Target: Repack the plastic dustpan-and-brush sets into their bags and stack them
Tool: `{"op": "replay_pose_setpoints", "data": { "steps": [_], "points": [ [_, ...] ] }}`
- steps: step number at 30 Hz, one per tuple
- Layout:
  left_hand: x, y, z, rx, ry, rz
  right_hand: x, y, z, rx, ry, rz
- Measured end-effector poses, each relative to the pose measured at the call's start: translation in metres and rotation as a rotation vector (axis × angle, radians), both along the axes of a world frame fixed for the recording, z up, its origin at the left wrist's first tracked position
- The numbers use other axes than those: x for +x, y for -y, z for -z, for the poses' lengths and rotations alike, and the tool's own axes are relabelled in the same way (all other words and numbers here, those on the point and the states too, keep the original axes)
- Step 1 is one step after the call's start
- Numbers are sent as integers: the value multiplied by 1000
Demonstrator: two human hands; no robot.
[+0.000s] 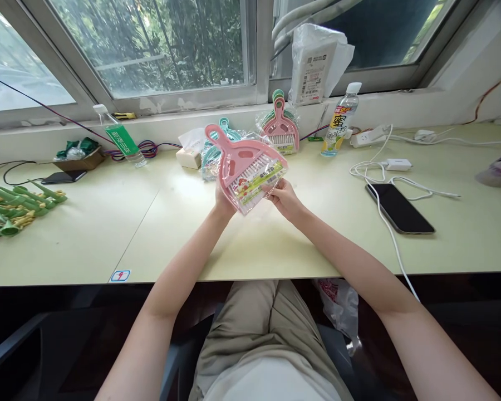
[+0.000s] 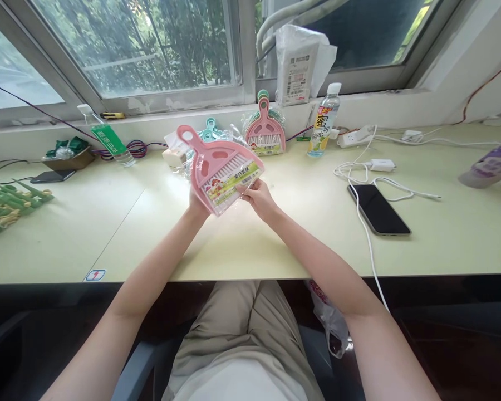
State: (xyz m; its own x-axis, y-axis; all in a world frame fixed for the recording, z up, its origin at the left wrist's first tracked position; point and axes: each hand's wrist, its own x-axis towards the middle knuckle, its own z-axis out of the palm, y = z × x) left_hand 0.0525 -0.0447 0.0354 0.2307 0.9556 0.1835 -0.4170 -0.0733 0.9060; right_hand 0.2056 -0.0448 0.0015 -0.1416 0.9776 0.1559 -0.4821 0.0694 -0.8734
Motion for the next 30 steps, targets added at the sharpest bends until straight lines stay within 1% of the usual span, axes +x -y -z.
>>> {"op": "replay_pose_setpoints", "data": {
  "steps": [3,6,12,17,20,24,27,30],
  "points": [
    [-6,-3,-2,26,26,-25,7,-6,-1,27,-44,88],
    [-6,-4,-2,55,6,-42,13,-9,-1,36,-46,131],
    [-1,0,0,119,-24,-23,14,-11,2,46,-42,155],
    [-1,-2,6,85,-37,30,14,-14,5,32,-65,199],
    [-5,-5,9,98,-60,25,12,-13,6,31,-52,194],
    [-8,-6,7,125,-70,6,9,-9,4,32,-42,166],
    [-8,-5,6,124,-100,-16,7,-7,2,28,-59,176],
    [-9,-7,8,132,-155,-31,5,-6,3,18,-87,192]
  ]
}}
